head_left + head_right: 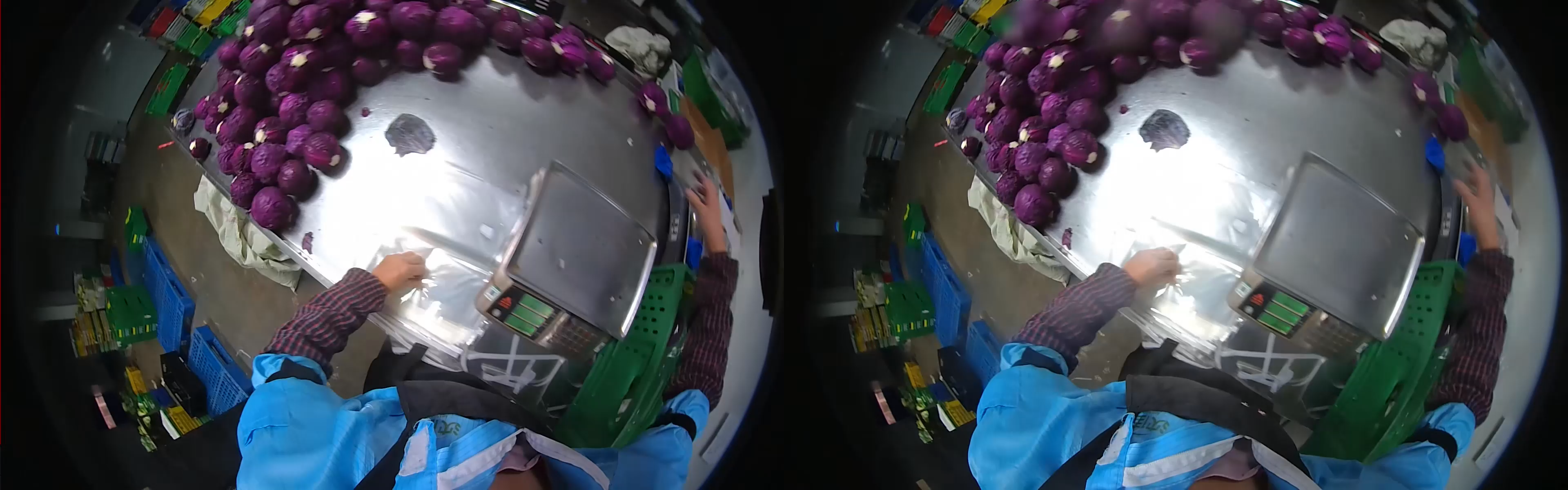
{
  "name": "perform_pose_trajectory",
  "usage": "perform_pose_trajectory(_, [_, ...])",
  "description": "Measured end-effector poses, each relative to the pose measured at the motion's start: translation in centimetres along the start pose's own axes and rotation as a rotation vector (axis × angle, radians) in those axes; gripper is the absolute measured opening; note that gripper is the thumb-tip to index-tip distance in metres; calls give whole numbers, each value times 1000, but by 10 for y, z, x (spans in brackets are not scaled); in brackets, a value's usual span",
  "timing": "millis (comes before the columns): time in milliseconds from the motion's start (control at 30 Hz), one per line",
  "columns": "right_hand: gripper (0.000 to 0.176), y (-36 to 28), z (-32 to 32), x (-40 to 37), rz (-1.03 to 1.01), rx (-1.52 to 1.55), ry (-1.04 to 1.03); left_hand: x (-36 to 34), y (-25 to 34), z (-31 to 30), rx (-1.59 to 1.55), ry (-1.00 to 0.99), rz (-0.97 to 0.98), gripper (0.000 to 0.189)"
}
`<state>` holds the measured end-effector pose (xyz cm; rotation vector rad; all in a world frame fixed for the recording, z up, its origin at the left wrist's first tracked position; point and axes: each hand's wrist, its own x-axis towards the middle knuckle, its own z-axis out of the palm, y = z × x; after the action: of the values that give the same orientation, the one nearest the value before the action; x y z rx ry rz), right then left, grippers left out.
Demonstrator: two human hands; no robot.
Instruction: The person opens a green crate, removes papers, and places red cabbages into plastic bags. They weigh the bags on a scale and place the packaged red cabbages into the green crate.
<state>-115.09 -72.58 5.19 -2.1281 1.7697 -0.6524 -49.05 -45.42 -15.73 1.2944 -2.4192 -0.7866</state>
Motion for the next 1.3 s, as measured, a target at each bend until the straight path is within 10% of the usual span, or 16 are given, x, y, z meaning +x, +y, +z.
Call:
perform_pose_trajectory(300, [63, -468, 364, 57, -125, 646, -720, -24, -38, -15, -48, 100, 148, 16])
perform_pose_trajectory(467, [109, -595, 534, 42, -37, 419, -496, -40, -54, -23, -141, 68, 52, 16])
perform_pose_trajectory(567, [104, -599, 553, 27, 11, 310, -420, -50, -56, -19, -94, 190, 31, 10])
perform_pose_trajectory(767, [82, -549, 472, 17, 587, 1284, -698, -55, -61, -50, -204, 115, -134, 11])
perform_pose_trajectory(1033, [100, -470, 297, -136, 384, 1440, -1031, -21, -28, -82, -488, 223, -254, 12])
perform_pose_trajectory(1100, [109, -453, 303, -175, 543, 1408, -1015, -13, -25, -68, -691, 149, -412, 11])
perform_pose_trajectory(1300, [64, -421, 358, -216, 941, 893, -302, -19, 0, -44, -1102, 130, -498, 10])
